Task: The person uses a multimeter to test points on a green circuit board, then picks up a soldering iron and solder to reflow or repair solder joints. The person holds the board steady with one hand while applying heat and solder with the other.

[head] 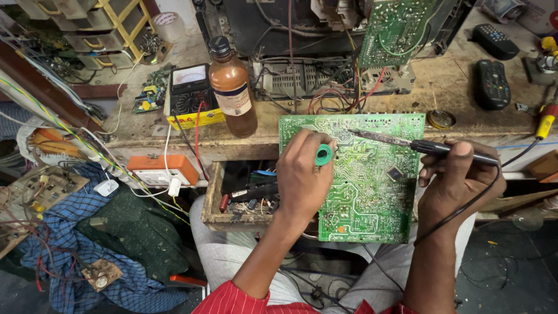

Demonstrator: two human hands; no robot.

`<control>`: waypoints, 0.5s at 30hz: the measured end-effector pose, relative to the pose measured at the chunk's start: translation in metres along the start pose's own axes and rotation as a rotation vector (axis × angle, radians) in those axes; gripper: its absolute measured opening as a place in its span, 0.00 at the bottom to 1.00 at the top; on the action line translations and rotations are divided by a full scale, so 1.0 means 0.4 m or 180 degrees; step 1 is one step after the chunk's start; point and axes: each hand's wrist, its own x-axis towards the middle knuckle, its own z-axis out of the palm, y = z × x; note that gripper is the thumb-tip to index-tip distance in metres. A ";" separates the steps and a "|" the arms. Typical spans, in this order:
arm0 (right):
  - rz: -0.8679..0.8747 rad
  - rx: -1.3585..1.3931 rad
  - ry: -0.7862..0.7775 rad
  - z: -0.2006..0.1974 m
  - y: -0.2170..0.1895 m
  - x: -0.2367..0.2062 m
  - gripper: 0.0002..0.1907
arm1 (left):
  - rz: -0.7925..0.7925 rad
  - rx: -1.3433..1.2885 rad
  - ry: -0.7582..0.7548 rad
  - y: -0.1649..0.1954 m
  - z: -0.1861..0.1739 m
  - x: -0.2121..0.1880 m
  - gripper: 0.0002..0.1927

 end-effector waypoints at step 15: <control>0.0035 -0.0086 0.0000 0.003 -0.002 0.000 0.22 | -0.0028 0.0002 0.0068 -0.002 -0.019 -0.009 0.06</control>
